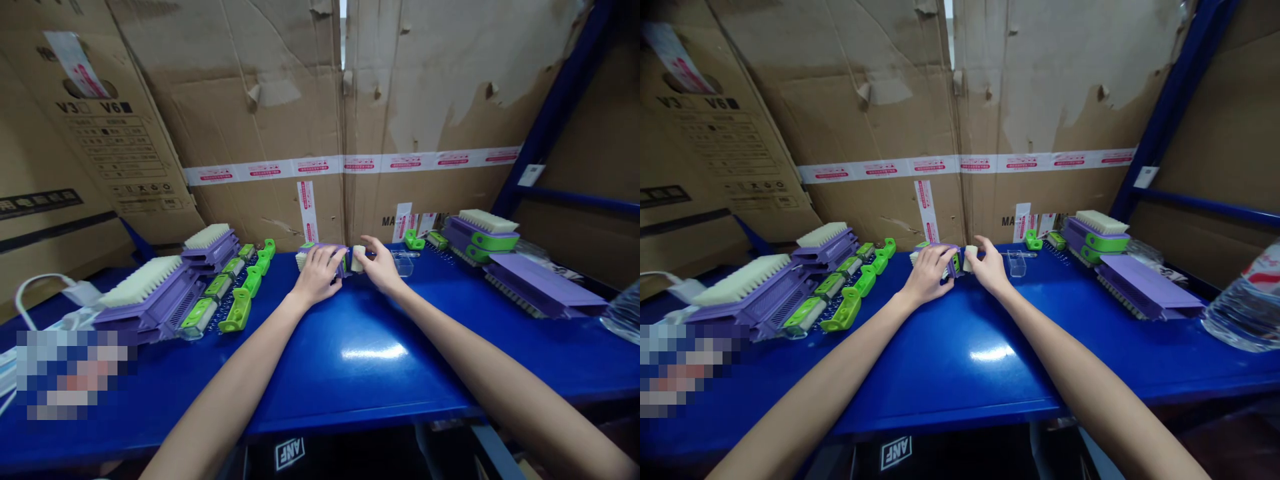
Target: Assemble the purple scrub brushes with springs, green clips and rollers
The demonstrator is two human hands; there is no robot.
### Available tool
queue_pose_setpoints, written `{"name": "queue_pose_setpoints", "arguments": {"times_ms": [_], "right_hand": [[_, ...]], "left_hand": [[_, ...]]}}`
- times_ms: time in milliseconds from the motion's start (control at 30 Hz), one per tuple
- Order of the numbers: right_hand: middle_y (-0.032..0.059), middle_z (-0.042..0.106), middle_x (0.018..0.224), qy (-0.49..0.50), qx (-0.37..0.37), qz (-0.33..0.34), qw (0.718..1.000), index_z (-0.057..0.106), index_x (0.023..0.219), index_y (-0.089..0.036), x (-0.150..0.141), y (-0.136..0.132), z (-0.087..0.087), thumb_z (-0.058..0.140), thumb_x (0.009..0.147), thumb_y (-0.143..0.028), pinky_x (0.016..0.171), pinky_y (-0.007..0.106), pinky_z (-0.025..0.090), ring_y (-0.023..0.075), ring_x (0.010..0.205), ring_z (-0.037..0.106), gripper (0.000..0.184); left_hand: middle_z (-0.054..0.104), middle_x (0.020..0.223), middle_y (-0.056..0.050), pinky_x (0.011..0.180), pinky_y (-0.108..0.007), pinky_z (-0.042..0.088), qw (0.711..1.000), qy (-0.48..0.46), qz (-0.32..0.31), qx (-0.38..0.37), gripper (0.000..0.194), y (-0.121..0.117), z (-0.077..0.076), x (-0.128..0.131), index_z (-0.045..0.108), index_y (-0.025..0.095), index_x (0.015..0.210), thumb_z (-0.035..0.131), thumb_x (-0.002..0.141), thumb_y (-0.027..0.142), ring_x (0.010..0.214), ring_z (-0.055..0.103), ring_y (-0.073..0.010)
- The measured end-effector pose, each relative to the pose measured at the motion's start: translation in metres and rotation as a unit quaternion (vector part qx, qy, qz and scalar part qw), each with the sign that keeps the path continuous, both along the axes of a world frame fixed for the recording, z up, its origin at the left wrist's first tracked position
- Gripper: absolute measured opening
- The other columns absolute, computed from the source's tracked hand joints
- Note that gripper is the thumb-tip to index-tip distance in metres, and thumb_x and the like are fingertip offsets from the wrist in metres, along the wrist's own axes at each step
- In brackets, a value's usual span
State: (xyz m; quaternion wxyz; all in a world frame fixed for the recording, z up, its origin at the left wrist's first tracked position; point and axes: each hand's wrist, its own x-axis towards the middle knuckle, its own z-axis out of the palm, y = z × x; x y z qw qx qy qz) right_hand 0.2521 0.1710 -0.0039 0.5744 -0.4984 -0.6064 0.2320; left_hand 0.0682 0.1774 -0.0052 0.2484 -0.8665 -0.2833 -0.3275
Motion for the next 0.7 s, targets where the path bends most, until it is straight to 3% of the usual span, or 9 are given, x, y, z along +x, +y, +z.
{"name": "queue_pose_setpoints", "arguments": {"times_ms": [67, 200, 433, 567, 700], "right_hand": [[0.009, 0.066, 0.098, 0.064, -0.021, 0.03, 0.997, 0.048, 0.127, -0.017, -0.004, -0.003, 0.002, 0.064, 0.071, -0.045, 0.058, 0.034, 0.057, 0.0189, 0.071, 0.064, 0.064], [0.0083, 0.068, 0.095, 0.126, -0.056, 0.061, 0.989, 0.047, 0.124, -0.016, -0.003, -0.005, 0.006, 0.068, 0.07, -0.04, 0.062, 0.035, 0.06, 0.0215, 0.078, 0.067, 0.064], [0.0088, 0.07, 0.097, 0.088, -0.058, 0.096, 0.99, 0.055, 0.113, -0.016, 0.0, -0.002, -0.001, 0.071, 0.068, -0.032, 0.067, 0.034, 0.059, 0.0211, 0.081, 0.068, 0.051], [0.0098, 0.07, 0.098, 0.06, -0.042, 0.117, 0.99, 0.056, 0.113, -0.014, 0.002, 0.001, -0.004, 0.074, 0.063, -0.024, 0.08, 0.036, 0.056, 0.0205, 0.087, 0.068, 0.054], [0.0118, 0.07, 0.101, 0.038, -0.048, 0.12, 0.991, 0.054, 0.118, -0.011, 0.005, 0.004, -0.007, 0.073, 0.065, -0.025, 0.08, 0.038, 0.056, 0.0206, 0.086, 0.068, 0.058]], "left_hand": [[0.051, 0.125, -0.017, 0.104, -0.047, 0.035, 1.0, -0.005, -0.018, 0.011, 0.062, 0.001, -0.001, 0.001, 0.039, 0.012, 0.134, 0.056, 0.075, 0.021, 0.119, 0.046, -0.0305], [0.05, 0.126, -0.019, 0.102, -0.048, 0.037, 0.999, -0.032, -0.032, 0.021, 0.06, 0.002, -0.003, 0.001, 0.038, 0.01, 0.131, 0.057, 0.076, 0.021, 0.119, 0.046, -0.031], [0.05, 0.126, -0.019, 0.1, -0.049, 0.038, 1.0, -0.013, -0.005, -0.004, 0.059, 0.001, -0.002, 0.002, 0.043, 0.012, 0.132, 0.057, 0.076, 0.022, 0.119, 0.046, -0.0326], [0.051, 0.126, -0.019, 0.102, -0.048, 0.036, 1.0, -0.002, 0.0, 0.002, 0.058, 0.0, -0.001, 0.002, 0.043, 0.011, 0.134, 0.055, 0.078, 0.023, 0.12, 0.046, -0.0317], [0.052, 0.127, -0.018, 0.103, -0.047, 0.034, 1.0, 0.014, 0.014, 0.019, 0.055, 0.0, -0.001, 0.002, 0.043, 0.011, 0.134, 0.053, 0.083, 0.028, 0.119, 0.047, -0.031]]}}
